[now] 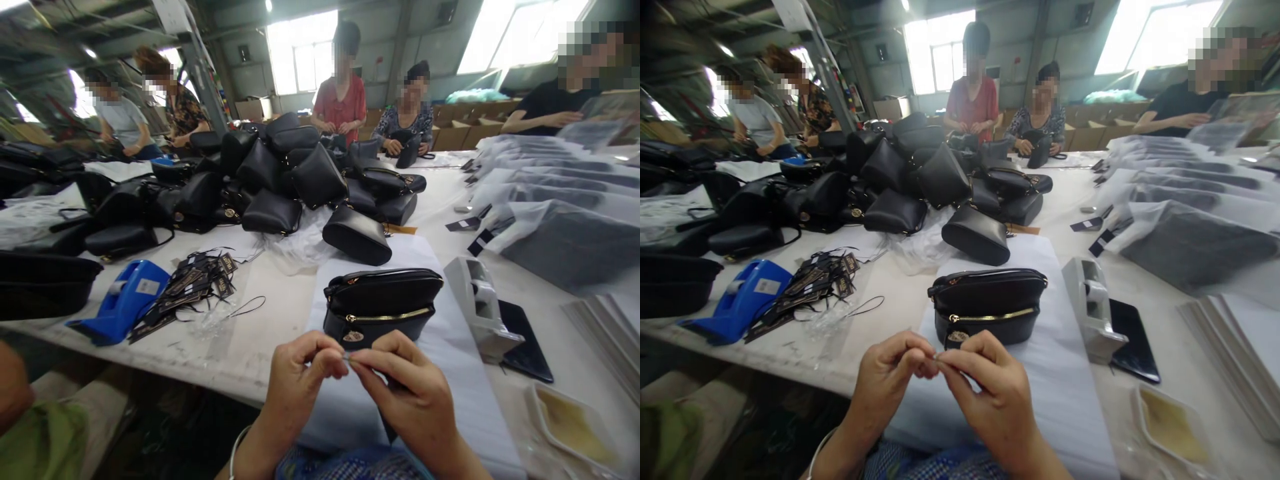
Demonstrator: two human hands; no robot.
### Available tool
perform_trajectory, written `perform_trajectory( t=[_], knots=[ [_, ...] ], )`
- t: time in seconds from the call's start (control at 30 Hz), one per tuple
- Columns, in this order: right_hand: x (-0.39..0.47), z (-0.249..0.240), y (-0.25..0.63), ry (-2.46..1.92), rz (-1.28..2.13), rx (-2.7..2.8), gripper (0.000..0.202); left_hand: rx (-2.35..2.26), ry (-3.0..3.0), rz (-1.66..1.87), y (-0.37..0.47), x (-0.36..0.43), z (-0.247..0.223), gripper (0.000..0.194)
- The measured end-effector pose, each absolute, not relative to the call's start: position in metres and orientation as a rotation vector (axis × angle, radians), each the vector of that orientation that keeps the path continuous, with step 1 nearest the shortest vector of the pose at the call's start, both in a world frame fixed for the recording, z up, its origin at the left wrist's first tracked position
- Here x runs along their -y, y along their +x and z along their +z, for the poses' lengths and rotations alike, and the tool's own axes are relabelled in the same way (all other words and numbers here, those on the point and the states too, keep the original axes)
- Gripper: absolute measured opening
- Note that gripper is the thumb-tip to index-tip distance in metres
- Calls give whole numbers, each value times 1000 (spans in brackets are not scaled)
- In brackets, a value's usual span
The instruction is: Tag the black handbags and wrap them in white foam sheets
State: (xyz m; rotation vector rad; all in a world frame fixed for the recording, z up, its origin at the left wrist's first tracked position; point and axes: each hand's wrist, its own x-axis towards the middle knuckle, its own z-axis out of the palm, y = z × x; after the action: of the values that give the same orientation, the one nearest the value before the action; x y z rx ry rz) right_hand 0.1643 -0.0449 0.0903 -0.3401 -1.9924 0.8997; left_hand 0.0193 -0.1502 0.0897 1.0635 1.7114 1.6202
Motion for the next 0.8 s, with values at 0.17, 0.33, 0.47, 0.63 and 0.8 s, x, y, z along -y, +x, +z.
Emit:
perform_trajectory(
  t=[0.17,0.33,0.47,0.63,0.8],
  knots=[
    [28,94,141,-550,841,1917,9,-2046,1126,1901,-4,118,72,20],
    [18,88,118,-596,853,1903,6,-1914,1169,1915,-13,96,61,20],
    [18,80,111,-628,829,1890,5,-1905,1161,1929,-12,95,59,22],
    [19,77,105,-593,737,1899,6,-1808,1022,2018,-11,91,54,25],
    [16,71,98,-523,619,1935,8,-1548,808,2048,-15,88,50,24]
  ],
)
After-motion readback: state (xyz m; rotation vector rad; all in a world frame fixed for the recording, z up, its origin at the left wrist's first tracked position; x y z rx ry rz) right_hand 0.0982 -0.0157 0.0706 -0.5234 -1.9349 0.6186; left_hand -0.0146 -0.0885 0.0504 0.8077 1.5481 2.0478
